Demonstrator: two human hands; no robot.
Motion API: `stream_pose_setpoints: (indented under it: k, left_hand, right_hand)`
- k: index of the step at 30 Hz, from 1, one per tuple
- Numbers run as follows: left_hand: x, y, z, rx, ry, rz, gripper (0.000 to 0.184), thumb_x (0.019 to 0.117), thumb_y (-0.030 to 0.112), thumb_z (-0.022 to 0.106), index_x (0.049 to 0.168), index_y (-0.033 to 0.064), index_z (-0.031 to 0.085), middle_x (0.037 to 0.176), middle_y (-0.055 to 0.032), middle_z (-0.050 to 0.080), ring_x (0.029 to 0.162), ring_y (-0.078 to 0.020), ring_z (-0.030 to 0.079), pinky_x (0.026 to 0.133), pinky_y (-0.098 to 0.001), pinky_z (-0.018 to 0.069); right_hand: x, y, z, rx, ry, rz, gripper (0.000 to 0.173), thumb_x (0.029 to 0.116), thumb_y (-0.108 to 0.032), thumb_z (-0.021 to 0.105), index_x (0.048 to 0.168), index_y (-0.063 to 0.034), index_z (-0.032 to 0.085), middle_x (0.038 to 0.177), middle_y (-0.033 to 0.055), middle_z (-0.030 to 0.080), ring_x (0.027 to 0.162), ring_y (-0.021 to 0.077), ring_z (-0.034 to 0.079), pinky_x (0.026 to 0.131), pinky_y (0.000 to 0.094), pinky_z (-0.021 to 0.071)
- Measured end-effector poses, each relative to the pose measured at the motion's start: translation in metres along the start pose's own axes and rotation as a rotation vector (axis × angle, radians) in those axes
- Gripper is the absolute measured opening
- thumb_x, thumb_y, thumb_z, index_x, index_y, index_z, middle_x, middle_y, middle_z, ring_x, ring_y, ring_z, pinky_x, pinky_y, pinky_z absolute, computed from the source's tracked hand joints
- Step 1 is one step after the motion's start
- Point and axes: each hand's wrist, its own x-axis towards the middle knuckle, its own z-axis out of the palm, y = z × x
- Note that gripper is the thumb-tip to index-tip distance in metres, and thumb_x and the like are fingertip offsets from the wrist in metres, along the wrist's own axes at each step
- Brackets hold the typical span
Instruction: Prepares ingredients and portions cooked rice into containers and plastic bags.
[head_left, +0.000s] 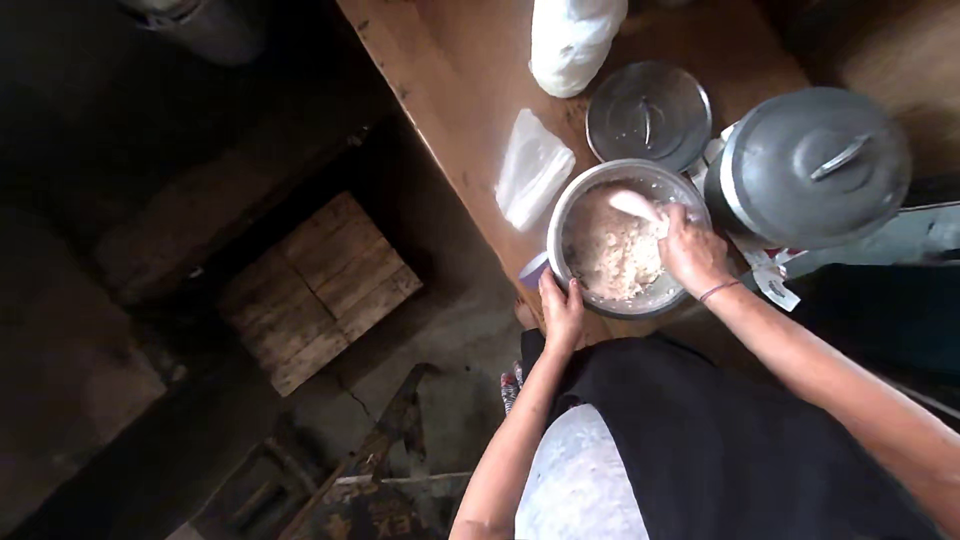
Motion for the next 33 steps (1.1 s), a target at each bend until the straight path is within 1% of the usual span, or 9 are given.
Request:
stream_pose_setpoints:
  k: [3, 5, 7, 10, 14, 17, 21, 24, 33]
  left_hand:
    - [0.013, 0.002, -0.009, 0.003, -0.047, -0.031, 0.052, 0.0991, 0.007, 0.058, 0.145, -0.0101, 0.039, 0.137, -0.0309, 0.052, 0.125, -0.0345, 0.057, 0.106, -0.0446, 0.0481]
    - [0.015, -0.001, -0.011, -0.023, 0.008, -0.014, 0.056, 0.098, 0.009, 0.061, 0.146, -0.0075, 0.039, 0.138, -0.0289, 0.051, 0.124, -0.0323, 0.057, 0.104, -0.0436, 0.0495]
    - [0.008, -0.003, -0.001, -0.077, 0.143, -0.008, 0.055, 0.0998, 0.016, 0.06, 0.146, -0.0046, 0.039, 0.14, -0.0257, 0.051, 0.125, -0.0285, 0.056, 0.104, -0.0407, 0.0496]
    - [-0.007, -0.001, 0.031, -0.119, 0.381, -0.009, 0.055, 0.1054, 0.022, 0.049, 0.15, -0.0056, 0.034, 0.147, -0.0277, 0.044, 0.135, -0.0316, 0.047, 0.111, -0.0431, 0.041]
    - [-0.01, -0.004, 0.072, -0.104, 0.533, 0.027, 0.058, 0.1063, 0.03, 0.041, 0.151, -0.0057, 0.03, 0.153, -0.0298, 0.036, 0.14, -0.0351, 0.04, 0.115, -0.0446, 0.0362]
    - [-0.004, -0.012, 0.086, -0.062, 0.663, 0.066, 0.058, 0.1069, 0.034, 0.037, 0.149, -0.0057, 0.035, 0.15, -0.0283, 0.041, 0.139, -0.0355, 0.043, 0.114, -0.0451, 0.0369]
    - [-0.002, -0.022, 0.091, -0.096, 0.726, 0.117, 0.061, 0.1077, 0.039, 0.03, 0.149, -0.0049, 0.034, 0.151, -0.0249, 0.04, 0.138, -0.0297, 0.043, 0.114, -0.0421, 0.0369]
    - [-0.002, -0.021, 0.091, -0.115, 0.747, 0.123, 0.066, 0.1067, 0.047, 0.028, 0.149, -0.0032, 0.033, 0.151, -0.0218, 0.04, 0.139, -0.0267, 0.042, 0.115, -0.041, 0.0362]
    - [-0.004, -0.016, 0.094, -0.106, 0.773, 0.094, 0.065, 0.1075, 0.045, 0.027, 0.153, -0.0009, 0.03, 0.154, -0.0219, 0.038, 0.14, -0.0295, 0.041, 0.115, -0.0434, 0.0358]
  right_hand:
    - [0.012, 0.007, -0.008, -0.086, 0.103, -0.164, 0.051, 0.1027, -0.009, 0.051, 0.153, -0.0117, 0.044, 0.116, 0.0344, 0.063, 0.092, 0.0581, 0.064, 0.071, 0.0708, 0.0492]
    - [0.017, 0.005, -0.016, -0.208, 0.156, -0.292, 0.039, 0.1092, -0.023, 0.046, 0.148, -0.0161, 0.051, 0.105, 0.0327, 0.065, 0.079, 0.0543, 0.066, 0.063, 0.065, 0.0507]
    - [0.022, 0.004, -0.018, -0.292, 0.188, -0.431, 0.033, 0.1102, -0.022, 0.045, 0.139, -0.0131, 0.058, 0.099, 0.0319, 0.066, 0.079, 0.0533, 0.067, 0.062, 0.0627, 0.0514]
    - [0.034, 0.002, -0.014, -0.309, 0.143, -0.614, 0.036, 0.0995, 0.006, 0.051, 0.133, -0.0007, 0.06, 0.114, 0.0337, 0.063, 0.104, 0.0564, 0.062, 0.08, 0.0673, 0.0497]
    - [0.027, 0.011, -0.009, -0.447, 0.024, -0.74, 0.04, 0.0991, 0.006, 0.053, 0.139, 0.0014, 0.055, 0.109, 0.0305, 0.066, 0.092, 0.0518, 0.068, 0.072, 0.0609, 0.0552]
    - [0.021, 0.029, -0.006, -0.453, 0.006, -0.833, 0.036, 0.0957, 0.004, 0.061, 0.131, 0.0004, 0.061, 0.096, 0.0259, 0.069, 0.076, 0.0463, 0.069, 0.064, 0.057, 0.0555]
    - [0.006, 0.043, -0.002, -0.429, -0.091, -0.855, 0.033, 0.0981, 0.001, 0.058, 0.131, 0.0008, 0.061, 0.09, 0.0246, 0.068, 0.073, 0.0449, 0.069, 0.062, 0.0565, 0.0546]
    - [-0.006, 0.05, 0.0, -0.426, -0.148, -0.813, 0.023, 0.1007, -0.001, 0.055, 0.123, 0.0011, 0.062, 0.087, 0.0225, 0.066, 0.071, 0.043, 0.069, 0.062, 0.0549, 0.0551]
    - [-0.007, 0.056, -0.008, -0.365, -0.332, -0.796, 0.023, 0.1071, -0.017, 0.05, 0.115, -0.002, 0.066, 0.082, 0.0211, 0.069, 0.081, 0.0422, 0.071, 0.073, 0.0565, 0.0552]
